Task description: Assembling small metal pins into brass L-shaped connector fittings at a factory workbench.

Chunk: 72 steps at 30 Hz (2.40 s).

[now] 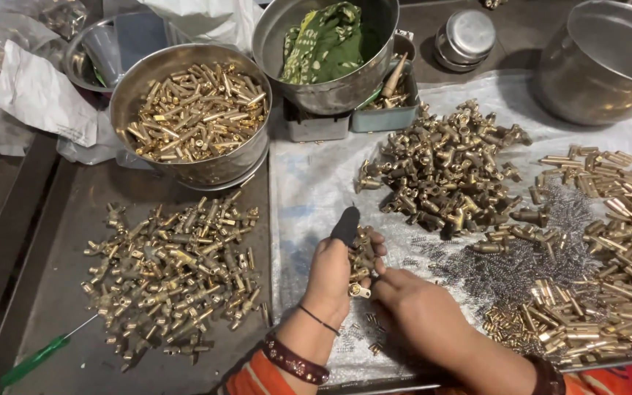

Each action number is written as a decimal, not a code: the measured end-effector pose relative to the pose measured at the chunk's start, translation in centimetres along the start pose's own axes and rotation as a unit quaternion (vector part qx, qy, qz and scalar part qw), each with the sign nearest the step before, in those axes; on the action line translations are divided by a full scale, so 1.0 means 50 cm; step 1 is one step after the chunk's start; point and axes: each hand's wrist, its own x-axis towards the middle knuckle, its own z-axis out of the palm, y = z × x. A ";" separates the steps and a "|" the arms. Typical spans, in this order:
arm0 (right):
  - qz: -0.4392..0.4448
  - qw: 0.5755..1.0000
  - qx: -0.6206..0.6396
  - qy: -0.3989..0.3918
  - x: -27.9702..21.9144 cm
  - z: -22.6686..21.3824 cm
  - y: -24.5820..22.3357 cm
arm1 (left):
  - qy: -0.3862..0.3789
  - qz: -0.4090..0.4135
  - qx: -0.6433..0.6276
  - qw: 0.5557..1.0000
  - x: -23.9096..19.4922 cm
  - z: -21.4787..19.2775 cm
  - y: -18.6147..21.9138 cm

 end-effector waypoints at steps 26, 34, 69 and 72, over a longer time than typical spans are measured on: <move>0.021 0.980 0.050 0.190 0.030 -0.083 -0.001 | 0.054 -0.023 0.100 0.993 0.021 -0.006 -0.053; -0.037 0.967 0.103 0.230 0.005 -0.074 0.019 | 0.022 -0.060 0.016 0.998 -0.008 0.009 -0.055; 0.080 0.989 0.038 0.120 -0.086 -0.082 0.067 | -0.074 0.076 0.266 0.958 -0.106 0.007 -0.126; 0.079 0.995 -0.046 0.044 -0.084 -0.037 0.064 | -0.072 0.154 0.211 0.962 -0.104 -0.035 -0.155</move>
